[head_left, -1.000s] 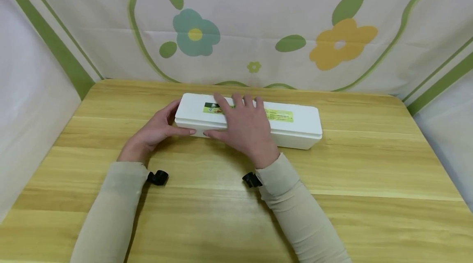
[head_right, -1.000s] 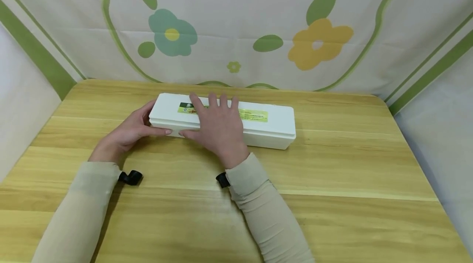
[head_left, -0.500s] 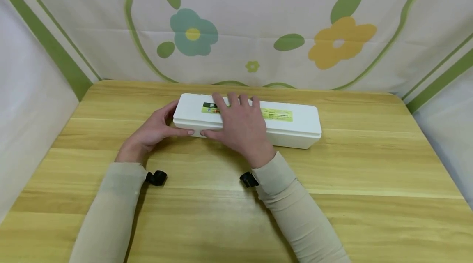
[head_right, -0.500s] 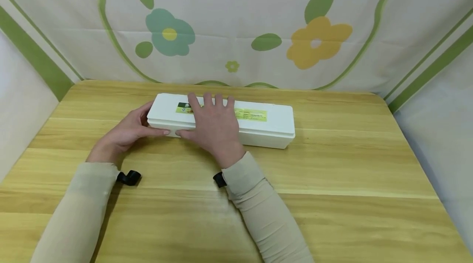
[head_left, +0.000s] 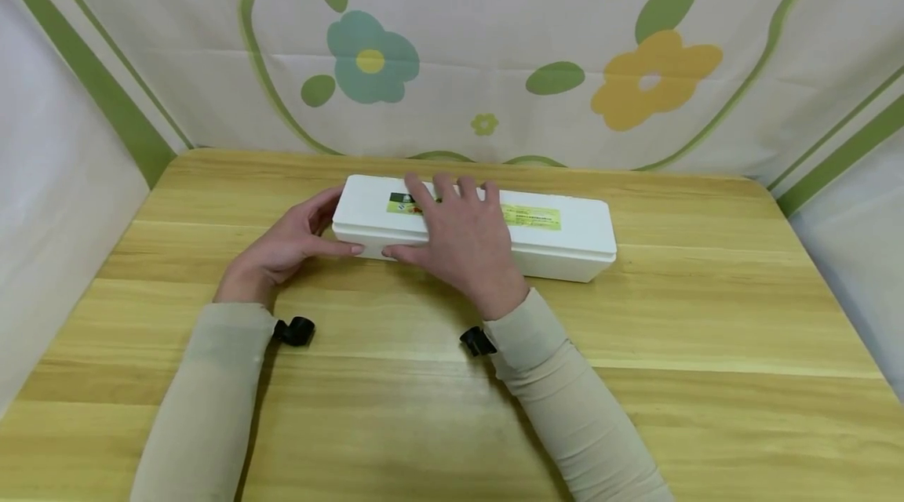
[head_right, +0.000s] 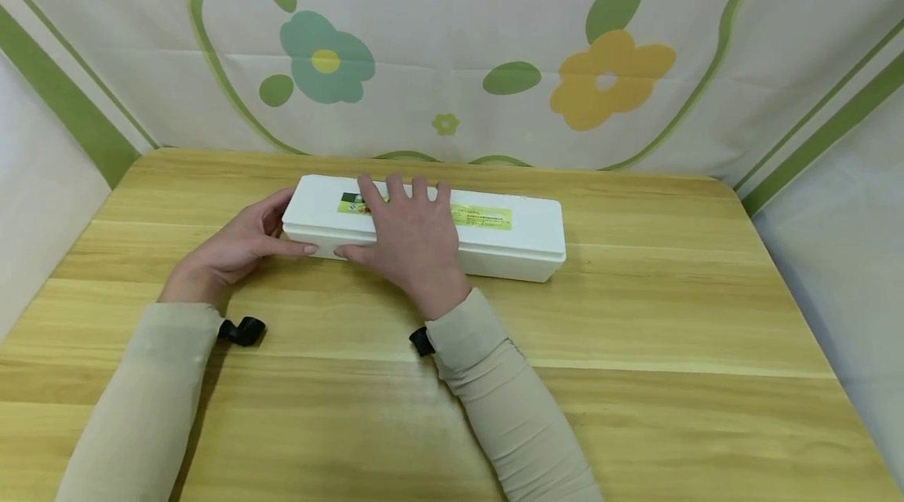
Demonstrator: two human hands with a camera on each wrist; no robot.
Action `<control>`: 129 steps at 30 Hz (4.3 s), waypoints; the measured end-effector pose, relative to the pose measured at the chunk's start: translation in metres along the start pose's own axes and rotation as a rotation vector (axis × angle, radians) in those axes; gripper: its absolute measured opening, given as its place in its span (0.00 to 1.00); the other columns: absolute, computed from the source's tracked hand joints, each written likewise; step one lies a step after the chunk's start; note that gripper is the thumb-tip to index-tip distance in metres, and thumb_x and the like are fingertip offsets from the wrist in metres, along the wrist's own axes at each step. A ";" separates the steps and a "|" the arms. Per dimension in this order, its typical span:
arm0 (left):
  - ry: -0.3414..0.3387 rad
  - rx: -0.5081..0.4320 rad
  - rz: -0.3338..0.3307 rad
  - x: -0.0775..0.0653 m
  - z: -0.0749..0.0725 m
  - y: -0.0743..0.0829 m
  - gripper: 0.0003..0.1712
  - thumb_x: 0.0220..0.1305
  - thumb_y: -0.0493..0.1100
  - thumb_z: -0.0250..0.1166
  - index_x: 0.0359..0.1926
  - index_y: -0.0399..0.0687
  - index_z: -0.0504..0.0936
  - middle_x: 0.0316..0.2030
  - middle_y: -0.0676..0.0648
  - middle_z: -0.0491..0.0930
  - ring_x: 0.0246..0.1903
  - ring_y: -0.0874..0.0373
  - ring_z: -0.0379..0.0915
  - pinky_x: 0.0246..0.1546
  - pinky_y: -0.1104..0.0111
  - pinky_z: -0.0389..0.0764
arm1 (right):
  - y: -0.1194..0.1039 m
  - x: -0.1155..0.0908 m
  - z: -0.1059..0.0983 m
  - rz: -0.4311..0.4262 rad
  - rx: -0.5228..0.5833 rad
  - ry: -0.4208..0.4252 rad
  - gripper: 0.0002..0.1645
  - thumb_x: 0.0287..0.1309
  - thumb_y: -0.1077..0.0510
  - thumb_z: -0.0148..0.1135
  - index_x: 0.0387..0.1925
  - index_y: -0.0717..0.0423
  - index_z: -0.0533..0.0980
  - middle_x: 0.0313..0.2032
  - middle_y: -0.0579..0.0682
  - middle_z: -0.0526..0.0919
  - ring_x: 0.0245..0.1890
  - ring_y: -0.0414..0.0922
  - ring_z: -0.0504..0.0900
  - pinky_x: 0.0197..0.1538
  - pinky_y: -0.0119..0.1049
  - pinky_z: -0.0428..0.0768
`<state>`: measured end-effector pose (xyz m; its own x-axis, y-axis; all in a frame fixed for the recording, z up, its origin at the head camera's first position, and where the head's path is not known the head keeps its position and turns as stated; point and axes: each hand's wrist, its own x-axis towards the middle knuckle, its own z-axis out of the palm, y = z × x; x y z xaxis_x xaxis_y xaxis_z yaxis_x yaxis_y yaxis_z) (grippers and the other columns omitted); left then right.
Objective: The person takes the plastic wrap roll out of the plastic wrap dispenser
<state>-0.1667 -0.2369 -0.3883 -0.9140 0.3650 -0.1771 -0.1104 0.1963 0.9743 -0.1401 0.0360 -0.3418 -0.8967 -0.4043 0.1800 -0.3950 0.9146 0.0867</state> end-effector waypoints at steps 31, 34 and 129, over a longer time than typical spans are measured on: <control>-0.021 0.053 0.009 0.005 0.002 0.002 0.61 0.60 0.33 0.81 0.84 0.75 0.60 0.80 0.56 0.63 0.74 0.54 0.58 0.74 0.55 0.61 | -0.012 0.005 0.007 0.026 -0.043 0.107 0.56 0.54 0.19 0.60 0.75 0.47 0.67 0.62 0.54 0.82 0.61 0.60 0.82 0.64 0.62 0.76; -0.025 0.054 0.003 0.004 0.002 0.002 0.61 0.60 0.33 0.81 0.84 0.77 0.60 0.79 0.56 0.63 0.72 0.54 0.59 0.72 0.57 0.64 | -0.011 0.006 0.006 0.024 -0.044 0.076 0.57 0.55 0.17 0.59 0.75 0.46 0.66 0.63 0.54 0.81 0.63 0.60 0.81 0.65 0.62 0.75; -0.011 0.117 0.078 -0.001 0.002 -0.003 0.60 0.58 0.33 0.82 0.85 0.66 0.61 0.75 0.49 0.70 0.68 0.53 0.67 0.64 0.73 0.72 | 0.120 -0.073 0.013 0.075 0.122 0.149 0.59 0.47 0.14 0.69 0.74 0.39 0.71 0.65 0.59 0.78 0.65 0.63 0.77 0.64 0.69 0.72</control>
<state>-0.1651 -0.2362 -0.3918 -0.9136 0.3931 -0.1040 0.0073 0.2717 0.9623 -0.1246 0.1751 -0.3576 -0.8886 -0.3230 0.3257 -0.3573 0.9327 -0.0498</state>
